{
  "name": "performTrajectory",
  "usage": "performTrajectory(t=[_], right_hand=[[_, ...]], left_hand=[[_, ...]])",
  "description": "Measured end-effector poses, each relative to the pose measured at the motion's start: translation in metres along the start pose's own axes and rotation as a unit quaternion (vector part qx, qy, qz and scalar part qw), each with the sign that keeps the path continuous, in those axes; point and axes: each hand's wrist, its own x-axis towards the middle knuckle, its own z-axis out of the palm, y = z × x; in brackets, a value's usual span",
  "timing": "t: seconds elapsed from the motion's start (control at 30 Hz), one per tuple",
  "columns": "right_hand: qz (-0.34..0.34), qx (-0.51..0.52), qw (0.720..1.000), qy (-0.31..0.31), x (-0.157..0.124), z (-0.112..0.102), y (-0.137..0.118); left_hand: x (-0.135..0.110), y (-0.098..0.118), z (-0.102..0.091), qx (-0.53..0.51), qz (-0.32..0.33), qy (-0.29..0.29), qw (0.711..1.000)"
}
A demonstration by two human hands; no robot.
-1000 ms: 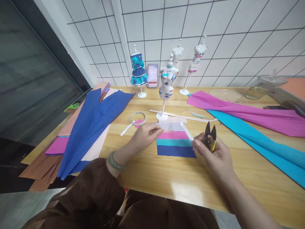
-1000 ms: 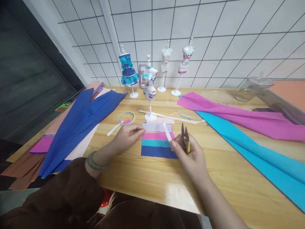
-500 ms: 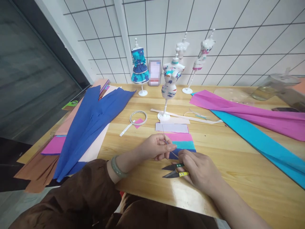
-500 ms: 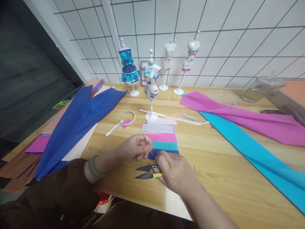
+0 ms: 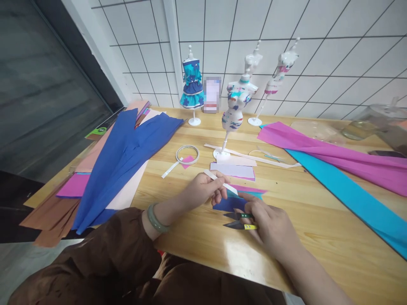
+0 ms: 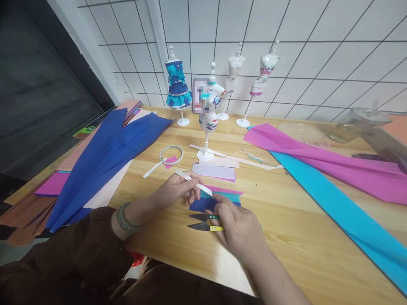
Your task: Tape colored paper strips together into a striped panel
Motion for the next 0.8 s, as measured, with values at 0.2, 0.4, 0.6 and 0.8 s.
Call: performTrajectory(t=[0.2,0.4,0.6,0.8], right_hand=[[0.202,0.195,0.959,0.034,0.003,-0.004,-0.003],[0.423,0.415,0.800,0.093,0.008,-0.003,-0.004],[0.475,0.532,0.684,0.153,0.011,-0.001,0.006],[0.488,0.537,0.670,0.159,0.011,-0.002,0.010]], left_hand=[[-0.001,0.003,-0.004,0.000,0.040,0.047,0.998],[0.002,-0.002,-0.007,-0.011,0.063,0.037,0.997],[0.005,-0.005,-0.008,-0.043,0.051,0.039,0.997],[0.003,0.003,-0.009,-0.074,0.050,0.040,0.995]])
